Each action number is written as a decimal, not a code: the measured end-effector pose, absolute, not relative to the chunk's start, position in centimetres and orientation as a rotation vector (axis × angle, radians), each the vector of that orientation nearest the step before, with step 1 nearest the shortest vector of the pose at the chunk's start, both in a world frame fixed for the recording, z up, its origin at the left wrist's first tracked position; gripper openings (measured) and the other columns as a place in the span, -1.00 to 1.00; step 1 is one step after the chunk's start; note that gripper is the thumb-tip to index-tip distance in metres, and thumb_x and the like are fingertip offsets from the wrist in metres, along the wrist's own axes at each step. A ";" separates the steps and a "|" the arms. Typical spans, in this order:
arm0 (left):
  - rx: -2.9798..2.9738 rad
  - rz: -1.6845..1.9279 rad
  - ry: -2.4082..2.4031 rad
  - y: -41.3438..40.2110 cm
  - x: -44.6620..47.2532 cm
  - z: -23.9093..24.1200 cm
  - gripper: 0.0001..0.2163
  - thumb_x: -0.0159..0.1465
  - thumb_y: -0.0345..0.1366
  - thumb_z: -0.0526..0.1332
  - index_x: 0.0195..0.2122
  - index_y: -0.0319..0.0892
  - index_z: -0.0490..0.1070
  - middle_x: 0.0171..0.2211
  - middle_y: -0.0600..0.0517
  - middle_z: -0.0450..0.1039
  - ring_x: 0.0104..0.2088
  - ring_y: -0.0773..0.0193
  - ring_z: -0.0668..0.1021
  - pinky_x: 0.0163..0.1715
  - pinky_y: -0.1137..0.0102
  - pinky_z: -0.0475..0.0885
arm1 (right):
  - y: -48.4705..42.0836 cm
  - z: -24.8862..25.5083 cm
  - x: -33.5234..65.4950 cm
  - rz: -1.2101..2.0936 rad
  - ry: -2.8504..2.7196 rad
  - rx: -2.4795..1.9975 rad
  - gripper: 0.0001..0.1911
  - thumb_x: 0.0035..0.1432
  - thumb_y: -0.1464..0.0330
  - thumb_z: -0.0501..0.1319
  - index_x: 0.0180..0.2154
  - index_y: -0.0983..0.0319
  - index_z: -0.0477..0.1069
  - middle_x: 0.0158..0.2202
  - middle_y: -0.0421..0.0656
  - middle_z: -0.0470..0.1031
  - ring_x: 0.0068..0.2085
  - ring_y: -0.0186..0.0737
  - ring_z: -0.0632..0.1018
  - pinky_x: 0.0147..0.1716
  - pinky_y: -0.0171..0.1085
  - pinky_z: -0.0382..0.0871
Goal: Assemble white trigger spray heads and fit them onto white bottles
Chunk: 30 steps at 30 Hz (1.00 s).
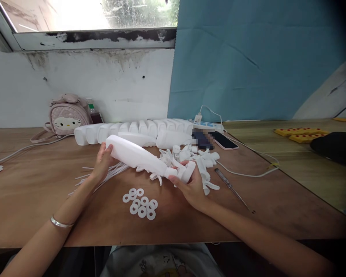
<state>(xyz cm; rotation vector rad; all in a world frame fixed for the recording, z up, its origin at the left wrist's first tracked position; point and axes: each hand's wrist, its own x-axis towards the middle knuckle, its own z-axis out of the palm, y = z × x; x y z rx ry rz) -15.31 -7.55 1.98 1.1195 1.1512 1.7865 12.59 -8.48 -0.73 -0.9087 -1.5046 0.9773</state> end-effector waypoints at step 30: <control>1.032 1.603 0.946 -8.2 -15.1 2.8 -0.67 0.00 -0.29 0.26 -0.19 -0.17 0.27 -0.20 0.00 0.35 -0.21 0.26 0.45 -0.20 0.36 0.44 | -8.4 -0.2 12.6 0.875 -1.453 -0.906 -0.54 -0.07 0.21 0.29 -0.21 0.20 0.10 -0.30 -0.19 0.40 -0.33 -0.31 0.43 -0.34 -0.30 0.37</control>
